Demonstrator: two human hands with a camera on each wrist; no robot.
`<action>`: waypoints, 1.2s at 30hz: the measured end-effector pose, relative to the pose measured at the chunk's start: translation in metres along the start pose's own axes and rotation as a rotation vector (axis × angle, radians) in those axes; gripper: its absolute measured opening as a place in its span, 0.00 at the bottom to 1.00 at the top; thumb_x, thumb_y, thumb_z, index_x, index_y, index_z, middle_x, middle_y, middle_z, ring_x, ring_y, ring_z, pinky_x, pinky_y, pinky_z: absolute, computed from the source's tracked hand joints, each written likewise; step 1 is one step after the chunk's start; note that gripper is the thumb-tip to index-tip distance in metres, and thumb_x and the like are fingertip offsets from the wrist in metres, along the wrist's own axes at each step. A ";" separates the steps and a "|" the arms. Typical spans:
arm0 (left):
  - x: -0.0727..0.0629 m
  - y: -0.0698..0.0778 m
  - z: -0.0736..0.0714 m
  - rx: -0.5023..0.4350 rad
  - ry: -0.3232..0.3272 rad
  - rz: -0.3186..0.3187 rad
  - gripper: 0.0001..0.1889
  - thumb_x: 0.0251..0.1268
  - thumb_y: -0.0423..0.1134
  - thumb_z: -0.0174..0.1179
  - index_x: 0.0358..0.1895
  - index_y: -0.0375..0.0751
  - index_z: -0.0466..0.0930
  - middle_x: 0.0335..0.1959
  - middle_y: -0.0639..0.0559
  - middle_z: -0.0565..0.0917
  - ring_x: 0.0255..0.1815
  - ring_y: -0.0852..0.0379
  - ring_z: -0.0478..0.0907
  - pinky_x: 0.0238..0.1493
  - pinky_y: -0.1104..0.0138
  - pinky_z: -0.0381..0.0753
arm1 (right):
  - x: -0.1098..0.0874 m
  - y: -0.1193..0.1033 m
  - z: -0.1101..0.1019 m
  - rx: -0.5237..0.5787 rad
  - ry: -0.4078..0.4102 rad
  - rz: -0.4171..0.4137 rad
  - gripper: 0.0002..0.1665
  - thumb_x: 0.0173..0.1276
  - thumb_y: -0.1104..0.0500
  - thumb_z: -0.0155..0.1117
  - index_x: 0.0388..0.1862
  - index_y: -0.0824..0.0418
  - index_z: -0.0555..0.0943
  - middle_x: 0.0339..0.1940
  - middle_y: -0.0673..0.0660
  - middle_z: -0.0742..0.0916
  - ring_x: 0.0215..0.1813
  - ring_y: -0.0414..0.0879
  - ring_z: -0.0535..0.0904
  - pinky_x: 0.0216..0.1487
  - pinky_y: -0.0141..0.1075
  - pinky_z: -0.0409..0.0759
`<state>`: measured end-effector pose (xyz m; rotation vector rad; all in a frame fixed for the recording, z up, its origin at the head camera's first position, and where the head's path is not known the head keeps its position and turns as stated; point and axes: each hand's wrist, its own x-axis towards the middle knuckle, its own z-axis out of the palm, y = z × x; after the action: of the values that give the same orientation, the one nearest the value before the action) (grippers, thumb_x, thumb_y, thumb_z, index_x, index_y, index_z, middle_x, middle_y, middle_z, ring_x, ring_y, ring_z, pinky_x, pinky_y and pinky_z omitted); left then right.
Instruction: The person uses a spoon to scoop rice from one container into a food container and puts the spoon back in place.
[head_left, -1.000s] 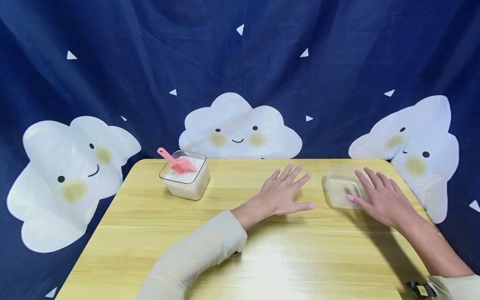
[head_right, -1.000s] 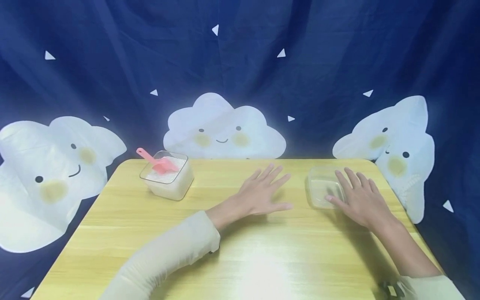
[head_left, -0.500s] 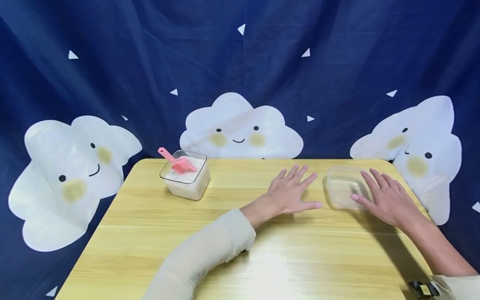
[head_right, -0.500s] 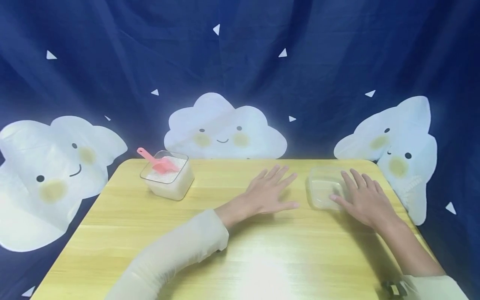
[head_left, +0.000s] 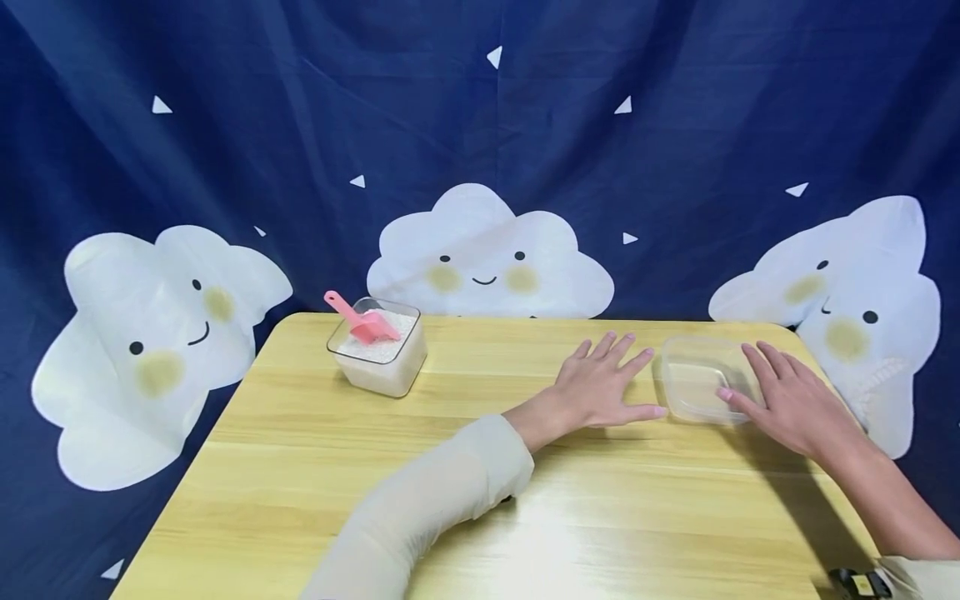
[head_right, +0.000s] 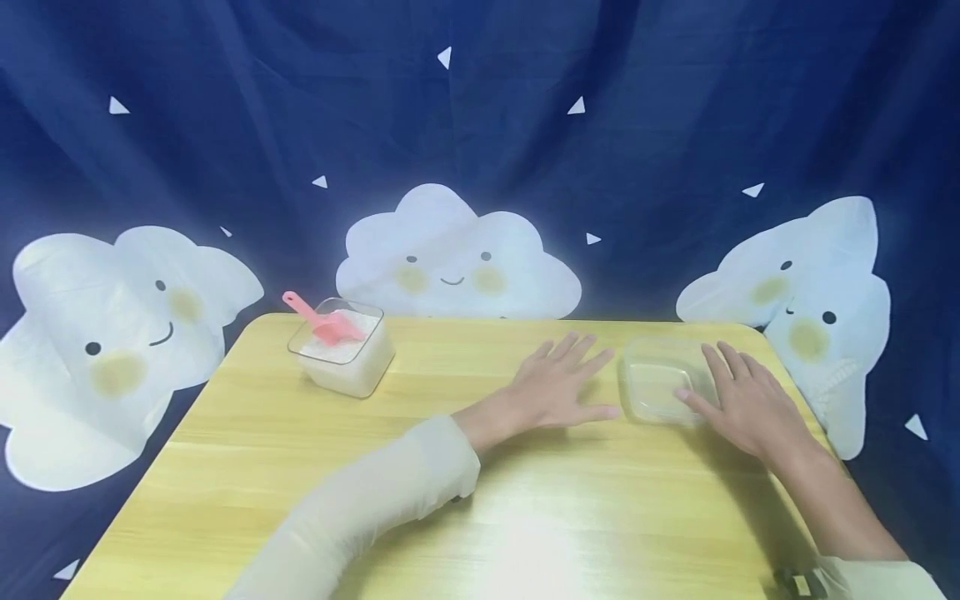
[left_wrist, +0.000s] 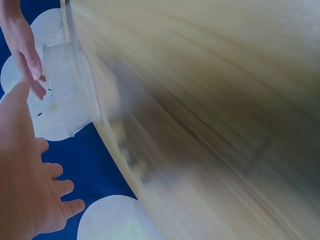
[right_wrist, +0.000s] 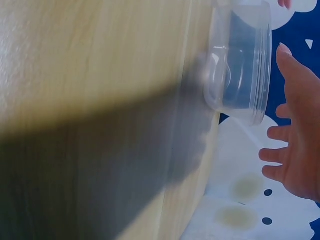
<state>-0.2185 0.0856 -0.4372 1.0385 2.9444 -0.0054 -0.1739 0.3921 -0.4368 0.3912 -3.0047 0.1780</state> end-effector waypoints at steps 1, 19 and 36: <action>0.001 0.001 0.001 0.000 -0.002 -0.001 0.49 0.62 0.86 0.29 0.84 0.73 0.38 0.88 0.60 0.43 0.89 0.53 0.44 0.86 0.51 0.52 | 0.000 0.001 0.001 0.000 0.003 0.001 0.54 0.75 0.35 0.57 0.81 0.73 0.55 0.75 0.81 0.66 0.71 0.80 0.63 0.68 0.69 0.62; 0.016 0.020 0.004 -0.066 -0.041 -0.073 0.49 0.62 0.86 0.26 0.84 0.71 0.39 0.88 0.60 0.46 0.88 0.54 0.49 0.85 0.56 0.56 | 0.000 0.017 0.008 0.000 -0.007 0.043 0.54 0.76 0.34 0.56 0.78 0.77 0.59 0.73 0.81 0.68 0.70 0.80 0.65 0.65 0.71 0.64; 0.029 0.030 0.011 -0.047 -0.065 -0.107 0.48 0.63 0.85 0.26 0.84 0.69 0.48 0.86 0.62 0.53 0.86 0.57 0.53 0.85 0.58 0.55 | 0.012 0.023 0.009 0.016 -0.051 0.050 0.52 0.78 0.36 0.53 0.72 0.85 0.64 0.71 0.83 0.69 0.69 0.81 0.66 0.66 0.71 0.65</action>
<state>-0.2217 0.1274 -0.4486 0.8570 2.9227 0.0272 -0.1921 0.4103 -0.4465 0.3279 -3.0668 0.2001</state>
